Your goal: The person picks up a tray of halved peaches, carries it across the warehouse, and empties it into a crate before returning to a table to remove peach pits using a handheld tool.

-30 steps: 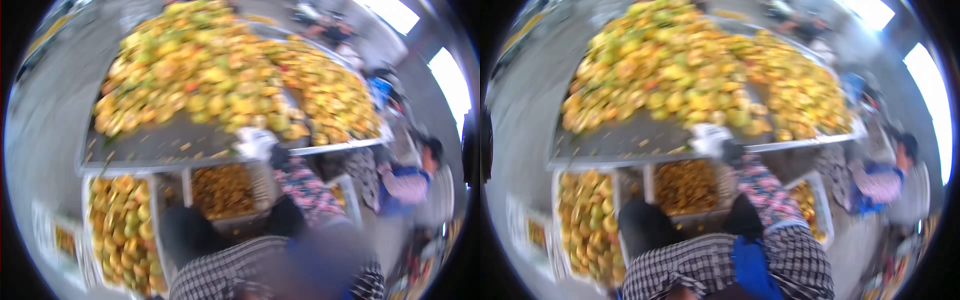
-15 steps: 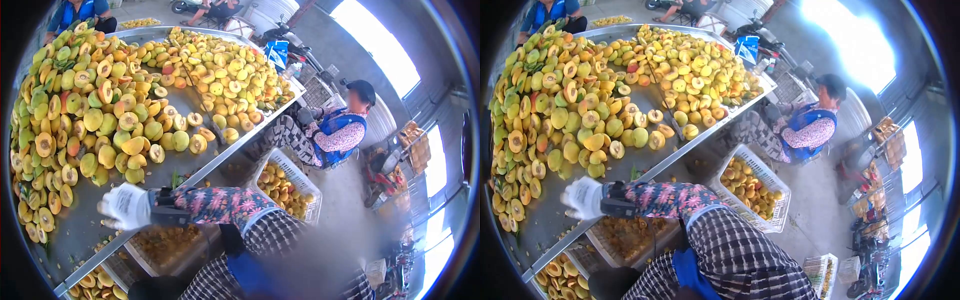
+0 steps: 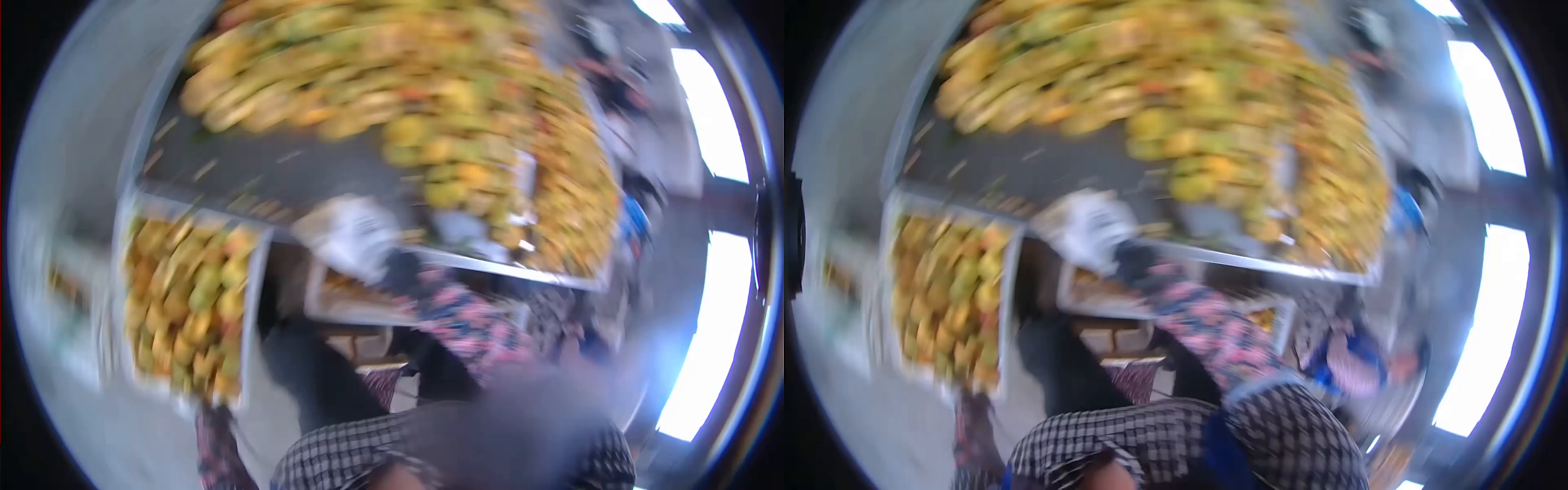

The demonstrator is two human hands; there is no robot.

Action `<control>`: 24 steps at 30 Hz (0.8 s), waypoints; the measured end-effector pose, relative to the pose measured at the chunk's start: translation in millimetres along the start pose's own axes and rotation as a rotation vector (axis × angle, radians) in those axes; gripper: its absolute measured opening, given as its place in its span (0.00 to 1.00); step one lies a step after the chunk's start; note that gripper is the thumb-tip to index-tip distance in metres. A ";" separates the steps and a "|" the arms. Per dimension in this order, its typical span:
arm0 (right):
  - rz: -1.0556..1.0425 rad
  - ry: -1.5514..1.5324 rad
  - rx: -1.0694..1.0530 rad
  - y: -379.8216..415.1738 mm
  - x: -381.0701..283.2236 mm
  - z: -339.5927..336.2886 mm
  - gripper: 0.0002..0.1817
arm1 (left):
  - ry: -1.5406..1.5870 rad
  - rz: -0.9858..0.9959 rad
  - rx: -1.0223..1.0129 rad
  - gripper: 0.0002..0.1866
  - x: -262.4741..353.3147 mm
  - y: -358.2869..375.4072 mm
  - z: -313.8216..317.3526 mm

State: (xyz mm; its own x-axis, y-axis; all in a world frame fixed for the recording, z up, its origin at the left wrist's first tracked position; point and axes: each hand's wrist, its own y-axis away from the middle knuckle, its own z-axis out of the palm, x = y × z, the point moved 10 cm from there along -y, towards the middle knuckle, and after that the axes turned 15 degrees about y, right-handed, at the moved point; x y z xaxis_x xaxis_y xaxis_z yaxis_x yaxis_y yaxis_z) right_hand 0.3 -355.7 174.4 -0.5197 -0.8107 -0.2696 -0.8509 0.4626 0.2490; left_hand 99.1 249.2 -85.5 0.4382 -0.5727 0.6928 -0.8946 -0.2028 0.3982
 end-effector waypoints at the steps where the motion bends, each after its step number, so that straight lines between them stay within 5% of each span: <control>1: -0.099 0.066 0.218 -3.3 -9.3 1.3 0.17 | -0.035 -0.024 0.067 0.17 -15.5 18.9 -25.5; 4: -0.051 -0.031 0.151 0.9 -9.1 17.8 0.14 | -0.033 -0.137 0.264 0.17 -49.2 53.3 -52.7; 5: -0.070 0.056 0.199 4.4 -13.6 19.7 0.14 | 0.177 -0.166 0.453 0.17 -64.9 57.9 -59.5; 10: -0.250 0.064 0.272 6.1 -38.3 11.2 0.14 | 0.043 -0.249 0.592 0.20 -27.7 76.5 -70.4; 15: -0.184 0.150 0.241 0.7 -41.0 17.7 0.09 | 0.165 -0.218 0.531 0.19 -43.4 68.3 -63.7; 24: -0.068 0.262 0.228 3.5 -26.9 20.7 0.14 | 0.408 -0.258 0.527 0.16 -48.6 69.0 -55.6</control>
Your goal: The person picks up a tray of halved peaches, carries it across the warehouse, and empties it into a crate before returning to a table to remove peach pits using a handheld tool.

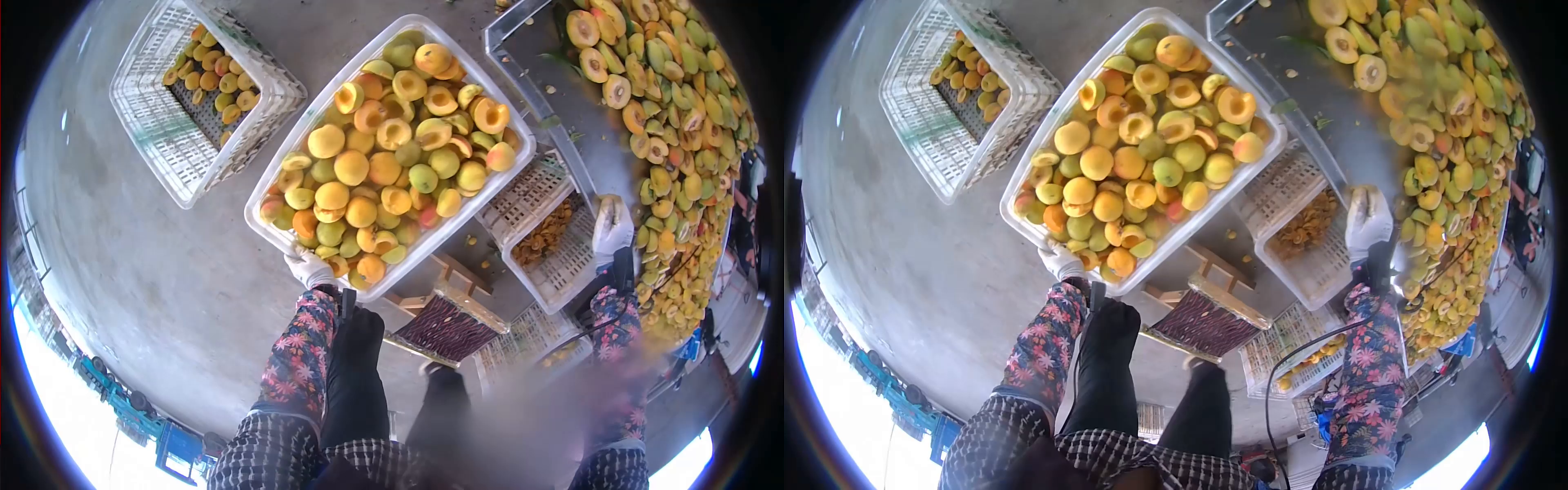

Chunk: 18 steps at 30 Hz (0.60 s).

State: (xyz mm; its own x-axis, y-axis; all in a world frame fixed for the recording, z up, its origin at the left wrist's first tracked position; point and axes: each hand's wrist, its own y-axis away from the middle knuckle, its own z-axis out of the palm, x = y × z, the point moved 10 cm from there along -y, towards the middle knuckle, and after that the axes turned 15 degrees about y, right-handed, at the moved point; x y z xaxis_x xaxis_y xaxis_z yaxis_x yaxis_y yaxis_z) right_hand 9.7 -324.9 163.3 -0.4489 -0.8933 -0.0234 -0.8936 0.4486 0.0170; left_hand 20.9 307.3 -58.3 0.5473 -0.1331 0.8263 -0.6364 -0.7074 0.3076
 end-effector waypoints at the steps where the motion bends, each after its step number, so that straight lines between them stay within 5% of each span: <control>1: -0.019 -0.015 0.009 0.1 0.2 0.6 0.14 | -0.045 0.006 0.008 0.15 -2.4 -1.9 -2.2; 6: -0.064 0.122 0.067 7.6 31.3 17.5 0.26 | 0.048 -0.007 -0.033 0.14 1.4 0.2 3.6; 9: -0.038 0.162 0.178 7.9 18.3 5.7 0.24 | 0.007 0.021 -0.015 0.13 8.9 2.6 0.6; 11: 0.040 0.326 0.456 12.8 16.6 -3.8 0.21 | 0.183 0.045 -0.070 0.14 4.2 1.0 5.0; 14: 0.098 0.014 0.658 101.0 -94.9 -57.2 0.17 | 0.052 0.081 -0.060 0.16 12.0 1.5 1.5; 17: 0.601 -0.932 0.190 263.5 -176.7 -0.1 0.16 | -0.009 0.036 -0.072 0.18 20.7 7.0 -3.5; 18: 0.473 -1.037 -0.022 307.3 -236.0 -5.6 0.15 | 0.031 0.123 -0.071 0.20 10.6 0.5 0.0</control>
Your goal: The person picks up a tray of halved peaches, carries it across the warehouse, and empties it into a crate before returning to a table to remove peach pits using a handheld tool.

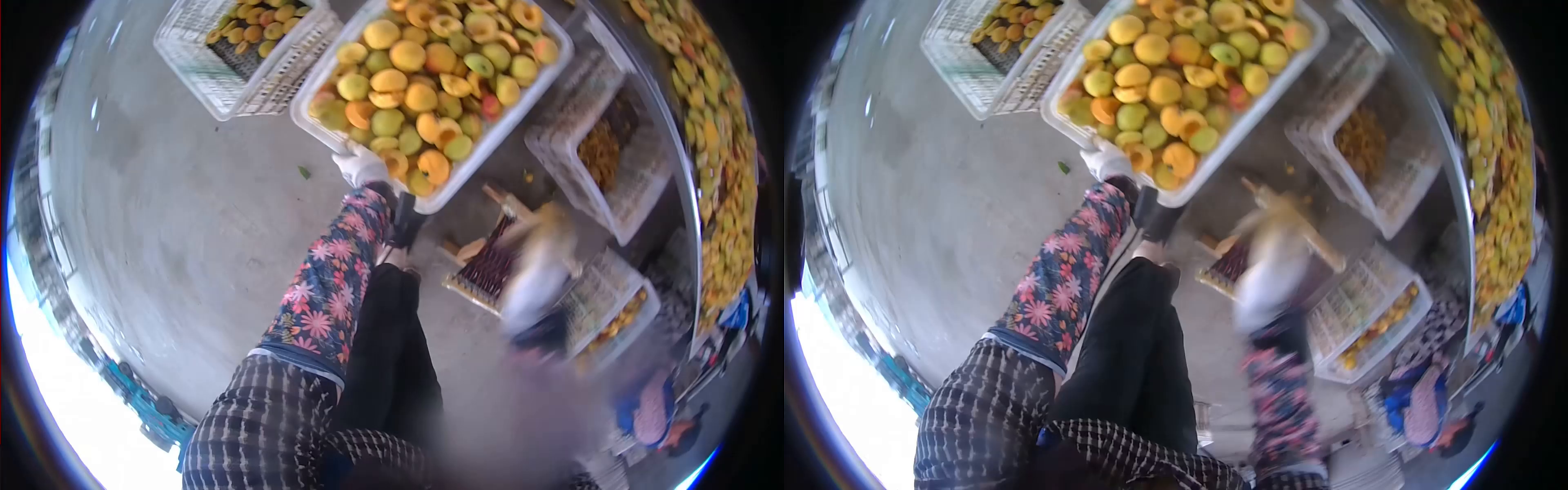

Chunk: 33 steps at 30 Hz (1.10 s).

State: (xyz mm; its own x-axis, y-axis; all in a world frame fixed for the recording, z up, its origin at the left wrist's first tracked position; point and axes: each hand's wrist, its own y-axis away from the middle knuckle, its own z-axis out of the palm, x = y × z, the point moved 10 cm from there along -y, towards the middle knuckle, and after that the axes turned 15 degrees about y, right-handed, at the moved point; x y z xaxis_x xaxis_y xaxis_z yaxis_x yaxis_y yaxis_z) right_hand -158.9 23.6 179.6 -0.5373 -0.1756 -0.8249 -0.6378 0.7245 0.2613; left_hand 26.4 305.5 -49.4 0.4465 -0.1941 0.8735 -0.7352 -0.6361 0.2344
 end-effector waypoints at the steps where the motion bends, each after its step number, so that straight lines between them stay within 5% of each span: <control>1: 0.230 -0.138 -0.047 71.9 30.3 31.4 0.14 | 0.072 -0.065 -0.016 0.22 -12.7 -2.5 3.8; 3: 0.776 -0.567 -0.219 217.1 69.0 102.1 0.14 | 0.170 -0.024 -0.037 0.22 -28.2 -11.5 11.3; 6: 1.111 -0.771 -0.337 372.4 94.3 172.0 0.14 | 0.240 -0.064 -0.085 0.22 -37.3 -16.3 21.8; 11: 1.182 -0.795 -0.574 477.3 112.1 244.4 0.12 | 0.300 -0.222 -0.209 0.20 -51.3 -22.9 30.0; 14: 1.158 -0.952 -0.396 482.6 122.6 264.3 0.13 | 0.168 -0.155 -0.824 0.15 -75.2 -51.6 76.8; 17: 1.101 -0.908 -0.459 516.2 129.0 294.5 0.14 | 0.386 -0.023 -1.141 0.11 -119.3 -65.0 144.3; 18: 1.013 -0.827 -0.473 520.4 130.0 301.0 0.14 | 0.685 -0.850 -1.064 0.10 -125.0 -25.6 124.6; 19: 1.042 -0.778 -0.475 530.6 135.2 310.4 0.14 | 0.544 -0.596 -1.224 0.10 -124.4 -29.2 128.8; 20: 1.059 -0.763 -0.478 541.6 140.2 321.7 0.14 | 0.412 -0.323 -1.329 0.11 -98.7 -19.2 109.8; 21: 1.084 -0.750 -0.497 550.3 143.3 333.4 0.14 | 0.596 -0.826 -1.055 0.10 -126.2 -12.8 79.6; 27: 1.144 -0.476 -0.472 566.9 142.5 349.3 0.17 | 0.640 -0.702 -1.054 0.13 -143.8 -72.8 -109.9; 33: 1.152 -0.347 -0.524 583.6 166.4 358.2 0.18 | 0.509 -0.791 -0.741 0.17 -212.4 -198.6 -328.8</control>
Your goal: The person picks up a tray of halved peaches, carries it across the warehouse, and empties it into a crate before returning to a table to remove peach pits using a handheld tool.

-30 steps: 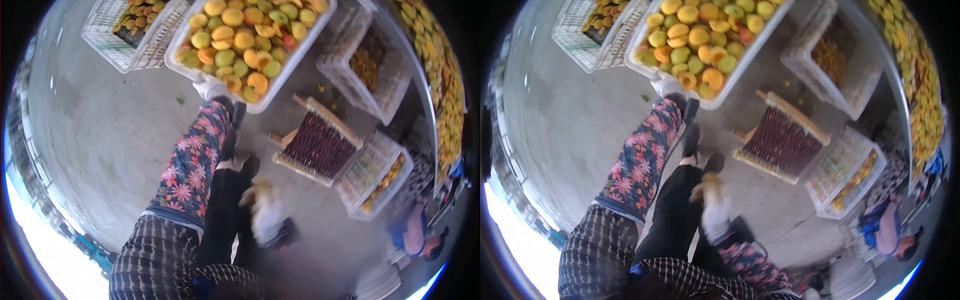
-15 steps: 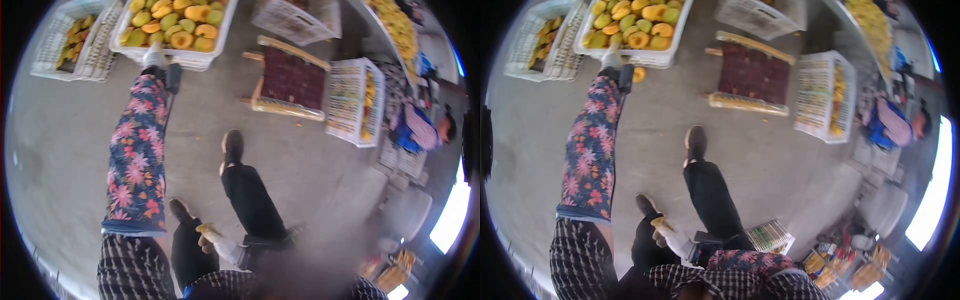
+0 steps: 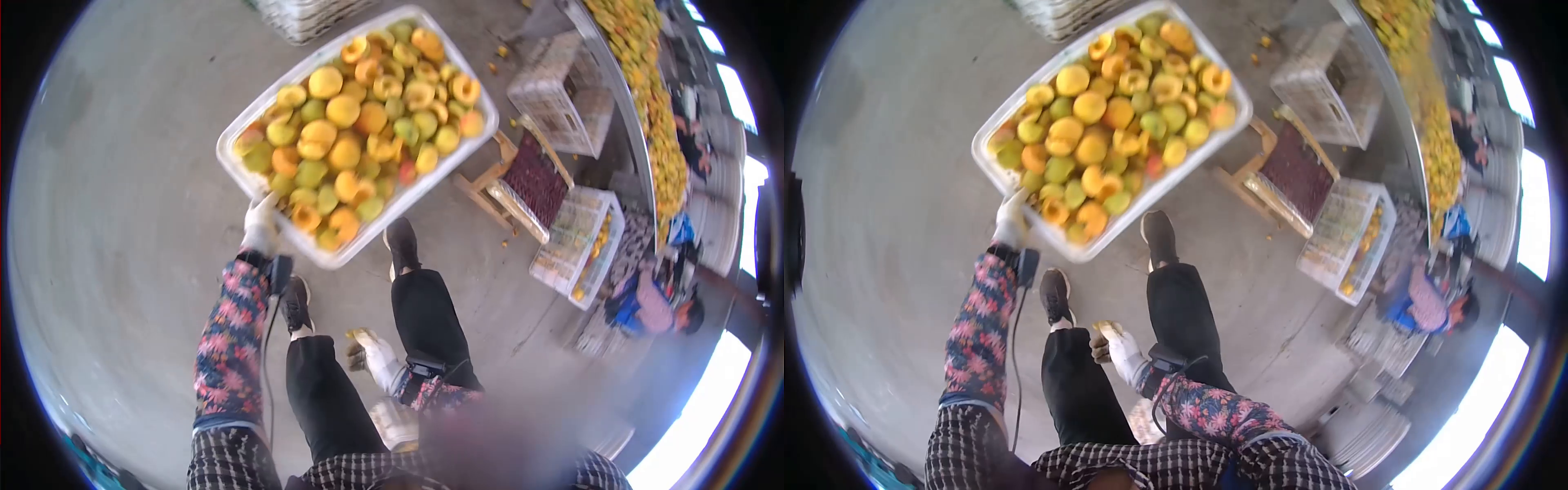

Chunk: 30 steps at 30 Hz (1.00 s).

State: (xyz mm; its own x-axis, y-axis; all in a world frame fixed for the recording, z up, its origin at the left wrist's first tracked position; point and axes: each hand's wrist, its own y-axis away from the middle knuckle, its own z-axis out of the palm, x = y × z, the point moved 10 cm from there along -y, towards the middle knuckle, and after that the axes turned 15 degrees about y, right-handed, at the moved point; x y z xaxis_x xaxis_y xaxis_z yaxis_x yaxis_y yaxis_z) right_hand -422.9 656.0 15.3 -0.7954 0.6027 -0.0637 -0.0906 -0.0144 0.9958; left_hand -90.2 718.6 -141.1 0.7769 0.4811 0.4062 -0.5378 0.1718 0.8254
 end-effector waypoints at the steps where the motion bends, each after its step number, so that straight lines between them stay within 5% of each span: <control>1: 0.030 0.033 -0.001 -8.5 8.8 -3.3 0.18 | -0.018 0.033 0.055 0.17 15.6 17.0 -46.7; 4: 0.127 -0.007 0.040 -29.6 5.7 -33.7 0.18 | 0.025 0.046 0.187 0.18 41.0 68.4 -191.7; 9: -0.182 -0.207 0.052 -112.3 -109.6 -55.7 0.22 | 0.120 0.153 0.561 0.20 58.0 163.8 -400.1; 10: -0.291 0.022 -0.149 -127.2 -147.9 -64.2 0.27 | 0.226 0.173 0.587 0.19 46.6 161.9 -393.1; 13: -0.364 -0.005 0.180 -115.4 -195.3 -32.2 0.36 | 0.266 0.292 0.649 0.17 41.2 181.6 -429.7; 15: -0.377 0.156 0.136 -121.6 -205.9 14.6 0.50 | 0.249 0.297 0.671 0.15 43.6 181.1 -437.5; 18: -0.344 0.108 -0.033 -161.0 -184.2 37.0 0.47 | 0.326 0.274 0.491 0.19 42.3 167.8 -444.3; 19: -0.295 0.043 -0.153 -159.4 -184.6 47.4 0.45 | 0.343 0.265 0.553 0.20 28.7 165.9 -452.7; 21: -0.462 0.177 0.011 -140.1 -203.9 58.1 0.40 | 0.390 0.292 0.535 0.20 34.2 170.5 -433.7; 27: -0.487 0.379 -0.259 -125.5 -261.3 123.4 0.31 | 0.527 0.438 0.532 0.20 42.9 209.4 -411.4; 30: -0.534 0.499 -0.321 -136.2 -281.2 179.2 0.29 | 0.557 0.447 0.618 0.21 -4.7 226.7 -433.5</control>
State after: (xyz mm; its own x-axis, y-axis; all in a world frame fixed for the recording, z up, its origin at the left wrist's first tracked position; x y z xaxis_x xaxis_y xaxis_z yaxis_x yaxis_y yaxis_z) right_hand -79.5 631.4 -90.5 -0.7630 0.1659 -0.6247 -0.6432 -0.0990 0.7593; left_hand -357.6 1128.0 -126.0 0.1867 0.7612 0.6211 -0.3556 -0.5370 0.7650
